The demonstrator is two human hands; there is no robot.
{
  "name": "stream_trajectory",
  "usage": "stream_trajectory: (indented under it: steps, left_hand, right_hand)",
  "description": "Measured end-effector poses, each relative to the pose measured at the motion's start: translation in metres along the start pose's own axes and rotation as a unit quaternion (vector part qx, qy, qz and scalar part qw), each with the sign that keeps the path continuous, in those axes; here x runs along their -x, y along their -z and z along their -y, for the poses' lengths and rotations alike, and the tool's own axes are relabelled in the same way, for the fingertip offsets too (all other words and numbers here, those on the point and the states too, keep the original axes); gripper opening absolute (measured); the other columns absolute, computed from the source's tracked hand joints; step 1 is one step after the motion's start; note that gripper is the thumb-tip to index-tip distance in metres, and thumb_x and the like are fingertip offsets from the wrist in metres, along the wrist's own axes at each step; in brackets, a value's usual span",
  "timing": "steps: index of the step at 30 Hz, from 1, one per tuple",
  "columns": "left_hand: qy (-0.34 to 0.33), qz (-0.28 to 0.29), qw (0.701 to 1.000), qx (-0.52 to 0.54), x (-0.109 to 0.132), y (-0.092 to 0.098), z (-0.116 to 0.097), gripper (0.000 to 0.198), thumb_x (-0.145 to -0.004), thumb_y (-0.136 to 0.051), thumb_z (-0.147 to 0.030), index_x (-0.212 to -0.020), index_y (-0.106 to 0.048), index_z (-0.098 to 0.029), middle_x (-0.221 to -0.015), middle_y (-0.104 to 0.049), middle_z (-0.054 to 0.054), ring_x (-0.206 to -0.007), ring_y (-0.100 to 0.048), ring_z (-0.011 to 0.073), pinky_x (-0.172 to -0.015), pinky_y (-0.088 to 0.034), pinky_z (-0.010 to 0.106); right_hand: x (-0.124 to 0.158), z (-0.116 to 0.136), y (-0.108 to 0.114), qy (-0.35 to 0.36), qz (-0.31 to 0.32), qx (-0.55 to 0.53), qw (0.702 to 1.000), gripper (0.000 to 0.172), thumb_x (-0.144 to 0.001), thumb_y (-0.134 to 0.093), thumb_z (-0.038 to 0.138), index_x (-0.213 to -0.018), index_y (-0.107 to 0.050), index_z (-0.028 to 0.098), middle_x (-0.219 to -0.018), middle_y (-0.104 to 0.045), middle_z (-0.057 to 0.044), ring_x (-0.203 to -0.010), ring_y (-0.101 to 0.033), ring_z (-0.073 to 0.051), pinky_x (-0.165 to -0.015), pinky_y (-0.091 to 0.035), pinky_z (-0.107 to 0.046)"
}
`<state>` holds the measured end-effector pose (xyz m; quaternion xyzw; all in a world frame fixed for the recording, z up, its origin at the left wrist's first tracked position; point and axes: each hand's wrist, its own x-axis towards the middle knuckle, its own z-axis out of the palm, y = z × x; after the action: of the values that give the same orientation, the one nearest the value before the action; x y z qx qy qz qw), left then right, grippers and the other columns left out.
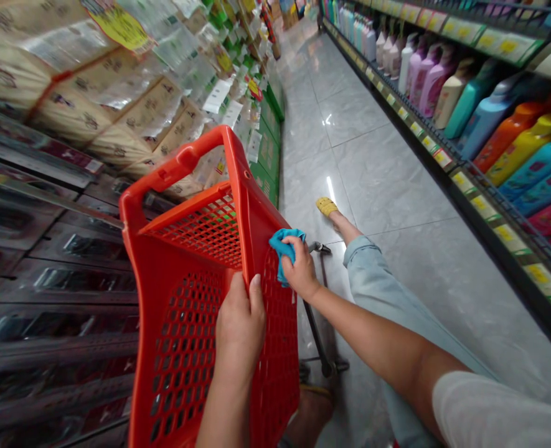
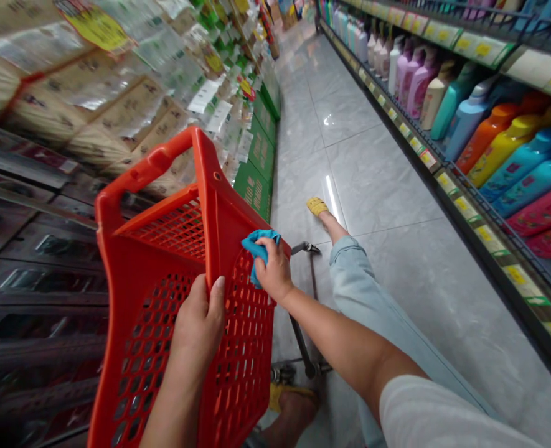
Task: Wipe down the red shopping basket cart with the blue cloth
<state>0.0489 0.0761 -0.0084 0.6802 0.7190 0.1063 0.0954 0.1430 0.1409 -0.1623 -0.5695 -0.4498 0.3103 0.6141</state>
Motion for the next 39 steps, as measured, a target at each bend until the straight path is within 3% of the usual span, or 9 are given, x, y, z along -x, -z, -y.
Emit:
stream_trajectory:
  steps: [4,10,16,21,23,28,31,35,39]
  left_hand:
    - [0.007,0.002,1.0,-0.008,0.0,0.0,-0.001,0.024,-0.1,-0.039,-0.043,-0.093,-0.052,-0.023,-0.078,-0.065,0.003,-0.067,-0.06,0.0177,-0.061,-0.036,0.025]
    - [-0.001,-0.007,1.0,-0.007,0.0,0.0,0.0,0.024,-0.099,-0.04,-0.043,-0.092,-0.051,-0.023,-0.076,-0.064,0.003,-0.066,-0.059,0.0174,-0.06,-0.035,0.025]
    - [0.006,0.002,1.0,-0.01,0.0,0.0,-0.001,0.025,-0.099,-0.039,-0.043,-0.092,-0.051,-0.023,-0.077,-0.064,0.003,-0.067,-0.059,0.0177,-0.062,-0.036,0.025]
    - [-0.004,-0.012,1.0,-0.013,-0.002,0.0,0.001,0.024,-0.099,-0.04,-0.043,-0.091,-0.051,-0.023,-0.074,-0.062,0.002,-0.064,-0.058,0.0169,-0.061,-0.036,0.025]
    - [-0.009,-0.015,1.0,-0.01,-0.003,0.0,0.001,0.024,-0.099,-0.041,-0.043,-0.091,-0.052,-0.023,-0.076,-0.063,0.003,-0.066,-0.058,0.017,-0.061,-0.036,0.025]
    - [-0.013,-0.013,1.0,0.0,-0.002,0.0,0.0,0.023,-0.099,-0.041,-0.042,-0.091,-0.052,-0.023,-0.08,-0.066,0.004,-0.072,-0.063,0.0185,-0.063,-0.039,0.025]
    - [-0.017,-0.012,1.0,0.004,-0.002,0.0,0.0,0.023,-0.099,-0.041,-0.042,-0.091,-0.052,-0.023,-0.079,-0.065,0.003,-0.072,-0.062,0.0181,-0.064,-0.039,0.025]
    - [-0.016,-0.018,1.0,0.002,-0.002,-0.001,0.0,0.023,-0.099,-0.041,-0.042,-0.089,-0.05,-0.023,-0.077,-0.063,0.002,-0.069,-0.059,0.017,-0.063,-0.037,0.025]
    - [-0.017,-0.014,1.0,0.009,0.001,-0.001,-0.002,0.024,-0.099,-0.04,-0.043,-0.089,-0.05,-0.023,-0.078,-0.064,0.002,-0.069,-0.06,0.0171,-0.063,-0.037,0.025]
  right_hand:
    - [0.005,-0.023,-0.001,-0.089,-0.032,0.024,0.995,0.036,-0.08,-0.042,0.014,-0.114,-0.054,0.02,-0.104,-0.061,-0.011,-0.099,-0.061,-0.026,-0.092,-0.05,-0.045]
    - [0.04,-0.009,0.002,0.014,0.042,-0.011,0.999,0.04,-0.083,-0.05,0.016,-0.122,-0.054,0.024,-0.125,-0.059,-0.01,-0.118,-0.057,-0.024,-0.105,-0.046,-0.04]
    - [0.042,-0.036,0.006,-0.145,0.001,0.037,0.989,0.037,-0.081,-0.04,0.012,-0.115,-0.052,0.018,-0.107,-0.06,-0.014,-0.099,-0.061,-0.028,-0.092,-0.05,-0.05]
    - [0.084,-0.012,0.009,-0.023,0.077,0.009,0.997,0.046,-0.079,-0.05,0.012,-0.124,-0.054,0.024,-0.123,-0.058,-0.011,-0.112,-0.058,-0.026,-0.1,-0.049,-0.044]
    - [0.079,-0.013,0.009,-0.009,0.083,-0.002,0.996,0.046,-0.078,-0.051,0.011,-0.122,-0.055,0.025,-0.123,-0.059,-0.009,-0.115,-0.057,-0.026,-0.102,-0.048,-0.042]
    - [0.051,-0.056,0.001,-0.125,0.021,0.027,0.992,0.04,-0.078,-0.044,0.01,-0.115,-0.055,0.023,-0.102,-0.061,-0.007,-0.097,-0.061,-0.023,-0.089,-0.051,-0.039]
    - [0.066,-0.07,-0.003,-0.145,0.025,0.037,0.988,0.04,-0.077,-0.046,0.011,-0.114,-0.055,0.023,-0.096,-0.059,-0.006,-0.089,-0.06,-0.023,-0.084,-0.051,-0.037]
    - [0.08,-0.076,-0.003,-0.128,0.048,0.031,0.99,0.04,-0.076,-0.051,0.014,-0.115,-0.055,0.023,-0.109,-0.061,-0.008,-0.1,-0.06,-0.024,-0.09,-0.05,-0.037]
    - [0.049,-0.093,-0.002,-0.17,0.022,0.043,0.984,0.036,-0.076,-0.046,0.012,-0.11,-0.053,0.023,-0.1,-0.06,-0.006,-0.092,-0.06,-0.021,-0.088,-0.049,-0.036]
